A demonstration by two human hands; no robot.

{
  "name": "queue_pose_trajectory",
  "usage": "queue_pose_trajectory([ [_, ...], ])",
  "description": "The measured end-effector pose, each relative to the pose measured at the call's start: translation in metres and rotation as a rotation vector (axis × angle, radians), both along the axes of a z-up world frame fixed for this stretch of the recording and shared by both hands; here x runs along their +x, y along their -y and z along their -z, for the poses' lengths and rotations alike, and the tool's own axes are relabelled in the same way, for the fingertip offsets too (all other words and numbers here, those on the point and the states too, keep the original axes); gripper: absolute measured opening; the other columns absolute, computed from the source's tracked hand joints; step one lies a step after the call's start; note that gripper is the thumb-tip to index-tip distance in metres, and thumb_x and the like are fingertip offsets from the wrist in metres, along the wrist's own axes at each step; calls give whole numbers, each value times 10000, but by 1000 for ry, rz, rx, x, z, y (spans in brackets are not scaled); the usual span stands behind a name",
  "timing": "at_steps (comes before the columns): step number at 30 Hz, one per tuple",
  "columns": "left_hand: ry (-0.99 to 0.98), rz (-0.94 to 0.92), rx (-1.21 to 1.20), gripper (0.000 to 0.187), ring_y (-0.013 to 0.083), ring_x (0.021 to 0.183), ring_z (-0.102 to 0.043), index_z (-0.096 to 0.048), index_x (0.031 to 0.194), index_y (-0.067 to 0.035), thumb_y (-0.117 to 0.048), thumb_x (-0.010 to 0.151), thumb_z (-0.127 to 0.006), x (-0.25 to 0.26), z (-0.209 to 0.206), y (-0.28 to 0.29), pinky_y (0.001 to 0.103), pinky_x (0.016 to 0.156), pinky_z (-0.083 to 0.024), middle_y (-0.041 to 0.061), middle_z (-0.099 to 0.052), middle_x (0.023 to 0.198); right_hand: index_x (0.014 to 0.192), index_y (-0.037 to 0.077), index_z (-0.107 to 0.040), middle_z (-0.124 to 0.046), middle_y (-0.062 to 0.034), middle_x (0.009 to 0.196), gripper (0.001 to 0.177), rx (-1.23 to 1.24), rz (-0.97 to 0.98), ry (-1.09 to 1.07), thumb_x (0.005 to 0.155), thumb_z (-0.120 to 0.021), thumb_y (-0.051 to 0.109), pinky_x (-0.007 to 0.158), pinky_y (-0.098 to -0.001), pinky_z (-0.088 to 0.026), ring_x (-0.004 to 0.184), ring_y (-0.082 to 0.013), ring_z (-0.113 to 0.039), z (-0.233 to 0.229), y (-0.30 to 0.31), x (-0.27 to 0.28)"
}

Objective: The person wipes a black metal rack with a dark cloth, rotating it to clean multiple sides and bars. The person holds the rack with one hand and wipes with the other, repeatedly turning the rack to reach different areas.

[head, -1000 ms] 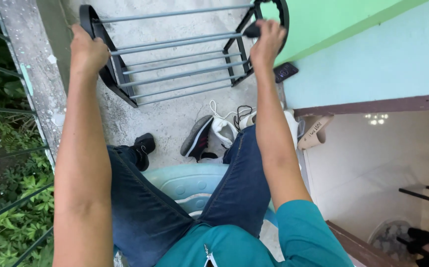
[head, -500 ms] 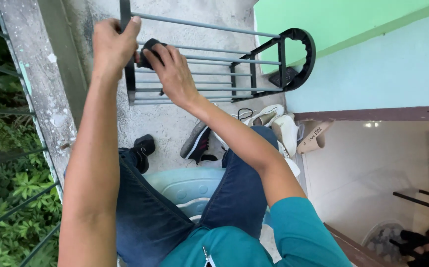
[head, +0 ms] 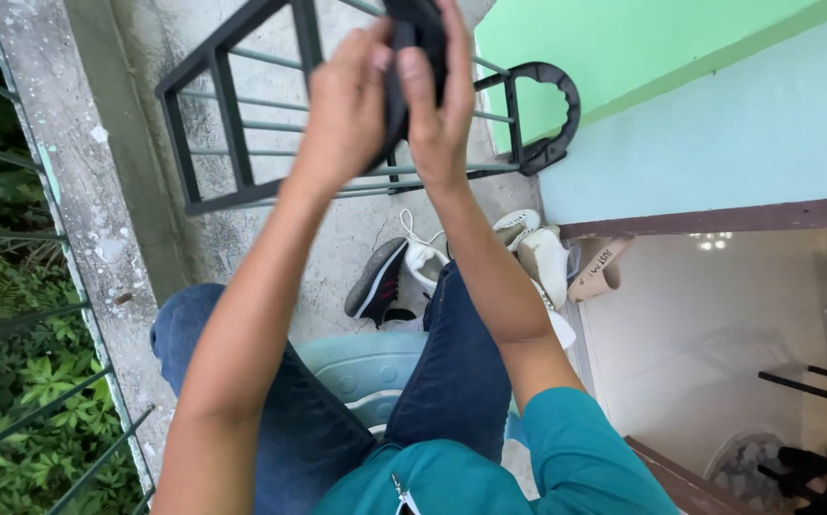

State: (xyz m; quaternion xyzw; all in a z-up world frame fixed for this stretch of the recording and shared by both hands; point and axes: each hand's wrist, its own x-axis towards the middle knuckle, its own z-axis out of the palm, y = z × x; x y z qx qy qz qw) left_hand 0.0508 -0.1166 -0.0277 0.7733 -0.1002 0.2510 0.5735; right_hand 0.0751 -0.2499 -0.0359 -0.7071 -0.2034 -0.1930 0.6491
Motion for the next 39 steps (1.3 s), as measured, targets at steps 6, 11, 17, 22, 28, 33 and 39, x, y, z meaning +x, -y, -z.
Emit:
queue_pose_trajectory([
  [6, 164, -26, 321, 326, 302, 917, -509, -642, 1203, -18, -210, 1014, -458, -13, -12, 7, 424, 756, -408, 103, -606, 983, 1399, 101, -563, -598, -67, 1397, 391, -136, 29, 50, 1060, -608, 289, 1181, -342, -449, 1354, -199, -556, -24, 30, 18],
  [11, 98, 67, 491, 685, 297, 691, -547, -521, 967, -10, -686, 981, -408, -26, 6, 32, 479, 910, -380, 88, -569, 802, 1388, 168, -587, -589, -32, 1314, 316, -212, 54, 195, 1074, -619, 197, 1149, -337, -470, 1268, -174, -567, -33, 30, 14],
  [17, 163, 127, 494, 733, 314, 609, -575, -494, 1274, 70, -615, 1013, -460, -27, 14, 31, 447, 955, -372, 61, -581, 667, 1338, 111, -636, -492, -59, 1317, 377, -626, 243, 481, 1019, -652, -88, 1033, -410, -483, 1179, -271, -514, -59, 33, -12],
  [22, 80, 155, 439, 255, 264, 552, -525, -517, 929, -52, -216, 841, -691, -29, 6, 23, 423, 915, -346, 38, -585, 626, 1245, -3, -671, -422, -177, 1366, 376, -980, 273, 553, 926, -744, -187, 857, -459, -554, 1140, -371, -486, -68, 25, -38],
  [28, 170, -22, 368, 205, 284, 739, -681, -612, 922, -64, -176, 810, -743, -5, 67, 13, 461, 998, -338, 60, -596, 681, 1163, 9, -716, -512, -202, 1226, 257, -779, 151, 601, 914, -702, 74, 914, -432, -514, 1058, -396, -568, -15, 18, -48],
  [33, 145, -106, 332, 409, 292, 745, -692, -551, 1174, -56, -61, 797, -708, -23, 45, 15, 389, 974, -366, 95, -666, 785, 1024, 58, -757, -554, -104, 1159, 162, -473, 33, 345, 863, -738, 57, 934, -359, -528, 980, -265, -635, -21, 35, -47],
  [39, 124, -149, 288, 469, 283, 678, -696, -577, 1246, -73, 19, 802, -699, -27, 30, 13, 329, 921, -412, 90, -669, 731, 1002, 69, -742, -667, -51, 1055, 166, -97, 195, -104, 937, -732, 221, 878, -349, -515, 934, -157, -642, 49, 88, 22],
])
